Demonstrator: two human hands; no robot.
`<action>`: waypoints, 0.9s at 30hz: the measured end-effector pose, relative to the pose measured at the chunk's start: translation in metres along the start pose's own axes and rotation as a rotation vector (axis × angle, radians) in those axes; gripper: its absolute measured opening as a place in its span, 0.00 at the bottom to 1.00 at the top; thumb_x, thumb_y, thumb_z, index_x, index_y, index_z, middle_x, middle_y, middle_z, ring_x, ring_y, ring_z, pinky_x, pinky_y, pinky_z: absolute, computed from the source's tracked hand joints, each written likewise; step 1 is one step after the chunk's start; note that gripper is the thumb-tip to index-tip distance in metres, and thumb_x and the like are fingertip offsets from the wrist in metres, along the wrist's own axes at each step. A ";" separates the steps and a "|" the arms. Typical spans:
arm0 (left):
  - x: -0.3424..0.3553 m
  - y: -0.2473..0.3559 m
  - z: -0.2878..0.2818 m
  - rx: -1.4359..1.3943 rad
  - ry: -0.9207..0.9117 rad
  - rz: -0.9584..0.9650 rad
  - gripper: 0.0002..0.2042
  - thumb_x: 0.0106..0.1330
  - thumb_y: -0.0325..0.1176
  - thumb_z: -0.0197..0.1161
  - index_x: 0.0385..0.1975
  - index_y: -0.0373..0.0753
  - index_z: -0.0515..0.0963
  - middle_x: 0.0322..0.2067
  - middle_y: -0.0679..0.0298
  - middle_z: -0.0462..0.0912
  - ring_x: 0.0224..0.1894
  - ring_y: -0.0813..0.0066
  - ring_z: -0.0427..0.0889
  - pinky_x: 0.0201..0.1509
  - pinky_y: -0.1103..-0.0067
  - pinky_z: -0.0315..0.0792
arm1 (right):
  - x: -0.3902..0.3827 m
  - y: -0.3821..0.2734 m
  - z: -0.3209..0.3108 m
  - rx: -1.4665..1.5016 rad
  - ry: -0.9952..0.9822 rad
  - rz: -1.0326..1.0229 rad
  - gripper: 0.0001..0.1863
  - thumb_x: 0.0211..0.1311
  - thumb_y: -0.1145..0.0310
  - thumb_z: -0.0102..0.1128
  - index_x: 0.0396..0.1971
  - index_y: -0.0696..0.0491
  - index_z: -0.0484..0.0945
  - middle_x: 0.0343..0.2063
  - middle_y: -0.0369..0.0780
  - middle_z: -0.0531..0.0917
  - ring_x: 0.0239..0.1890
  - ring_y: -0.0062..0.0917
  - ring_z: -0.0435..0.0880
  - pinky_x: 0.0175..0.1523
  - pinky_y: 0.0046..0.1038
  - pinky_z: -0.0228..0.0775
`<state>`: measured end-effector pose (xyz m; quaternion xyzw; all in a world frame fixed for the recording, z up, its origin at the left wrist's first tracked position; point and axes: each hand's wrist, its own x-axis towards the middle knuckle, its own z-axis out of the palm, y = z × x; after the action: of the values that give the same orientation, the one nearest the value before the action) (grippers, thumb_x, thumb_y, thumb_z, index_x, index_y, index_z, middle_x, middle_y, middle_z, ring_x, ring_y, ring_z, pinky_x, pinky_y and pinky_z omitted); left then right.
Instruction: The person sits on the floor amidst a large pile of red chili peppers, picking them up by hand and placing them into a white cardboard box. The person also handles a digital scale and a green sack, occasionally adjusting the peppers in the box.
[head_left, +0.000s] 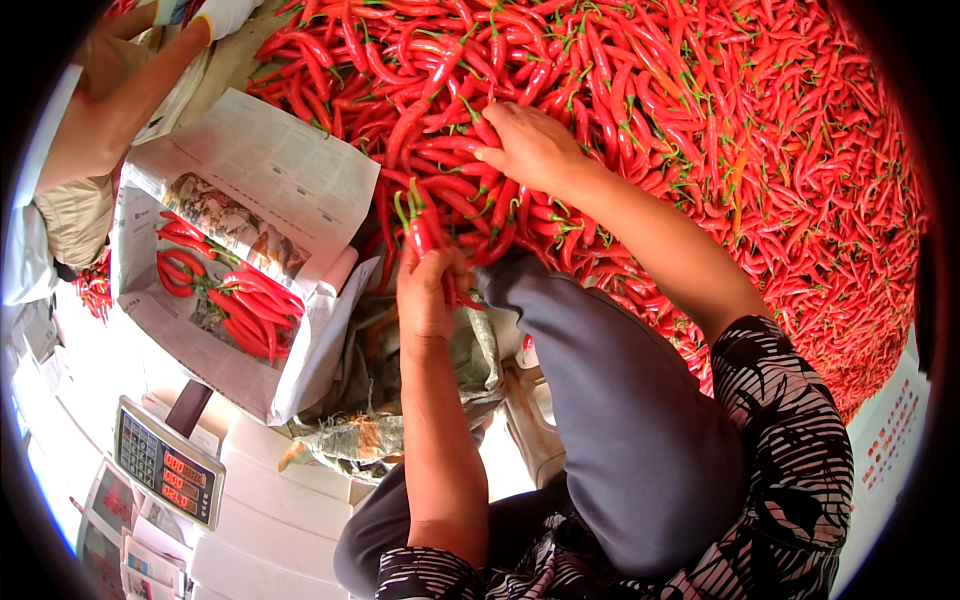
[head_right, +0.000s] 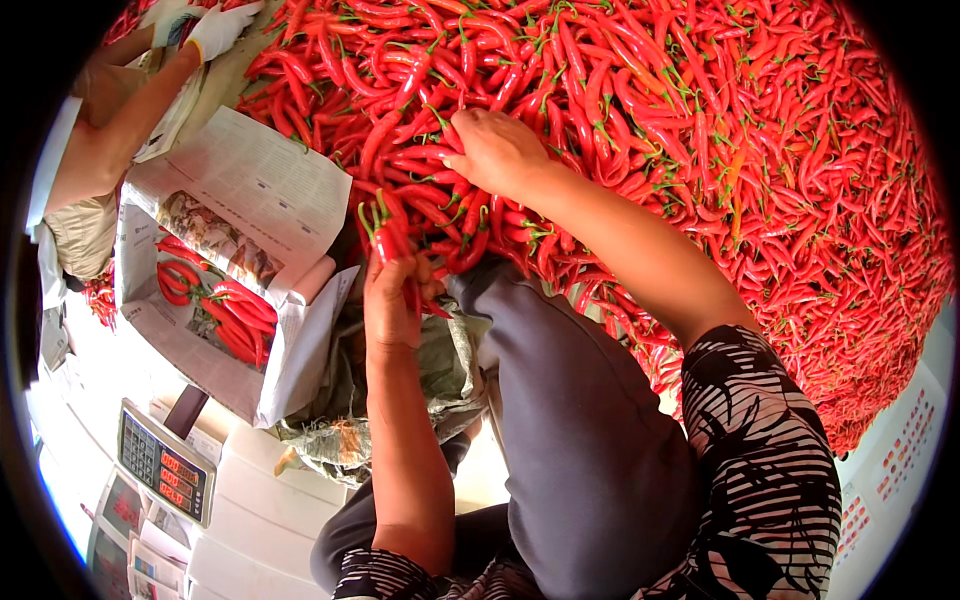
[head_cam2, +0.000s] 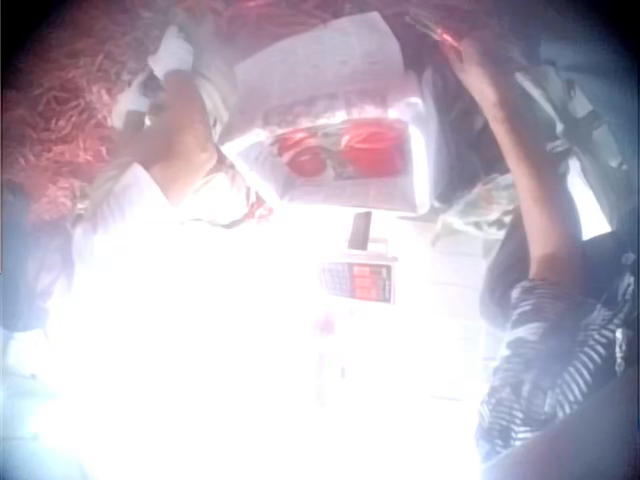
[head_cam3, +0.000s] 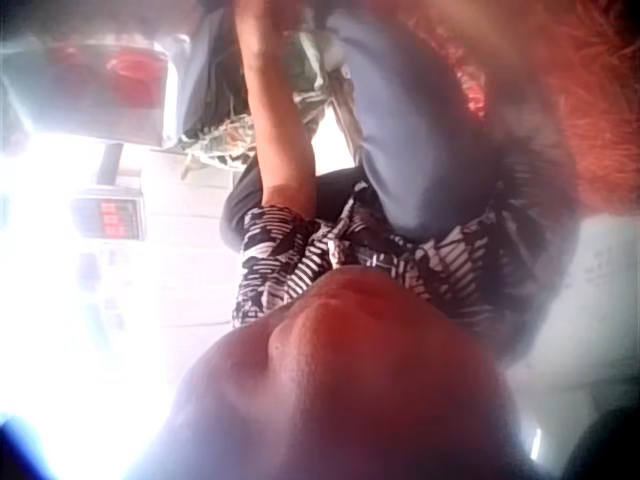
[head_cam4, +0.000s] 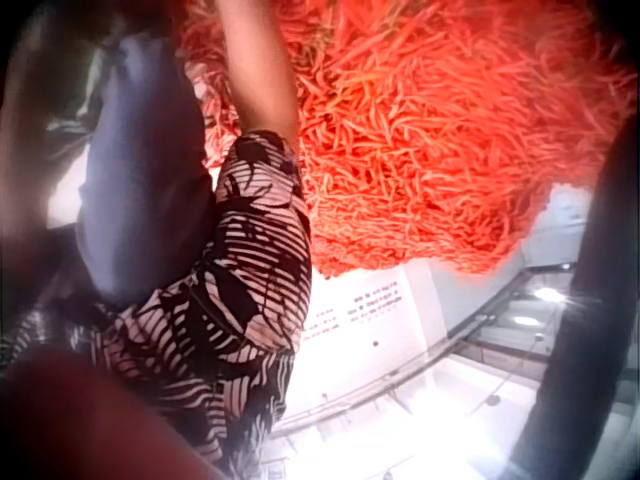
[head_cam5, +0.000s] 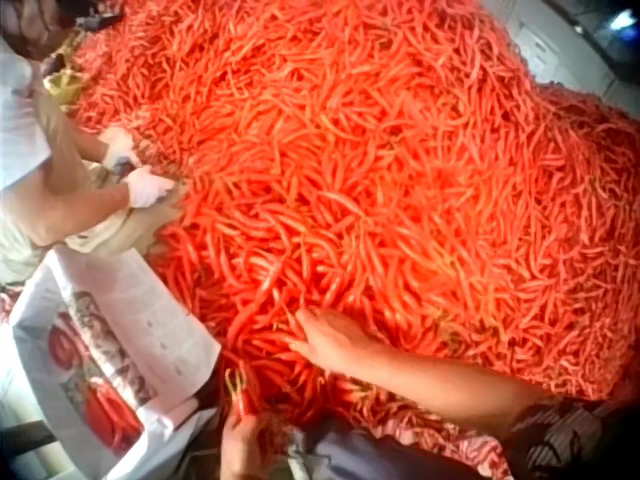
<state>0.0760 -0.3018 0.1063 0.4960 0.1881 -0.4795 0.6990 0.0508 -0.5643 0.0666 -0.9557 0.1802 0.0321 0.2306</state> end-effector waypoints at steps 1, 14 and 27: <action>0.001 0.000 -0.004 0.063 0.087 0.019 0.07 0.75 0.31 0.65 0.46 0.41 0.75 0.25 0.68 0.76 0.22 0.77 0.74 0.29 0.76 0.73 | 0.003 0.002 0.001 0.064 -0.040 0.008 0.16 0.70 0.60 0.68 0.46 0.55 0.78 0.45 0.48 0.86 0.52 0.45 0.86 0.54 0.45 0.77; 0.039 0.011 -0.010 0.832 0.520 0.528 0.14 0.73 0.37 0.69 0.39 0.31 0.75 0.28 0.58 0.78 0.30 0.68 0.73 0.39 0.68 0.74 | -0.016 -0.049 0.007 -0.092 -0.060 -0.321 0.09 0.69 0.67 0.61 0.45 0.51 0.83 0.44 0.42 0.82 0.51 0.40 0.82 0.56 0.44 0.75; 0.010 0.015 -0.011 0.288 0.308 0.336 0.10 0.77 0.35 0.69 0.46 0.35 0.82 0.33 0.66 0.85 0.31 0.77 0.84 0.34 0.78 0.76 | 0.002 -0.024 -0.025 0.054 -0.676 -0.148 0.18 0.61 0.68 0.72 0.49 0.59 0.84 0.43 0.46 0.88 0.51 0.41 0.88 0.57 0.44 0.79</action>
<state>0.0954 -0.2964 0.1017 0.6816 0.1371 -0.2977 0.6542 0.0609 -0.5562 0.0985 -0.8951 0.0247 0.3253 0.3040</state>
